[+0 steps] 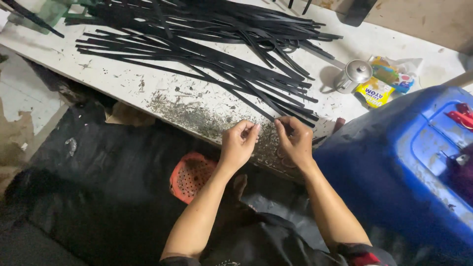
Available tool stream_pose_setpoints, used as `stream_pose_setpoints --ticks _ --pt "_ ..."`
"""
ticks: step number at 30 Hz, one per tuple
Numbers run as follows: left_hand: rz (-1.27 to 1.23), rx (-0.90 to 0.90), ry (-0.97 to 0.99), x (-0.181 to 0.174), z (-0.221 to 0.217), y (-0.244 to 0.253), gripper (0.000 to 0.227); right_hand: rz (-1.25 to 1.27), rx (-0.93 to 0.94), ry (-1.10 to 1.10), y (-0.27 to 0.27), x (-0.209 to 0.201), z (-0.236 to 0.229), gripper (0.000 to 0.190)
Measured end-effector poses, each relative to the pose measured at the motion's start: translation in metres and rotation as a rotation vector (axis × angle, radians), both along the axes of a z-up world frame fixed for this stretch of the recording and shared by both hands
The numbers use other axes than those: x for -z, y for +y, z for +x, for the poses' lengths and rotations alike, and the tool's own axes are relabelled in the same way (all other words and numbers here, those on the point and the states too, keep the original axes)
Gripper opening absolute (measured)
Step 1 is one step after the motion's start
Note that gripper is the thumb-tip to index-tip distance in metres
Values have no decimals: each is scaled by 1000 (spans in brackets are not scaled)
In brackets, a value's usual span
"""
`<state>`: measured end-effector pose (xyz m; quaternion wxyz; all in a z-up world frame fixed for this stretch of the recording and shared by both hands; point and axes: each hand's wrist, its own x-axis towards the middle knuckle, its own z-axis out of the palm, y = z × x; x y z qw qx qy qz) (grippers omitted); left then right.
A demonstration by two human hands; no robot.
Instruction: Picking up black leather or rubber strips, looping them, processing them using a tool mounted on a blue container, and hanging them on a wire rack with clips.
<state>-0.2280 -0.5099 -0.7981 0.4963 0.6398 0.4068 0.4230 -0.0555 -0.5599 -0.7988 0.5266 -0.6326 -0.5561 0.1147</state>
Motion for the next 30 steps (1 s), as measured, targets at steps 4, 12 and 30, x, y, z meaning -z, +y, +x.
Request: stream_pose_setpoints --ticks 4,12,30 --pt "-41 48 -20 5 6 42 18 -34 48 -26 49 20 6 13" --pt "-45 75 124 25 11 113 13 -197 48 -33 157 88 15 12" --pt "-87 141 218 44 10 168 23 -887 250 -425 247 214 61 24"
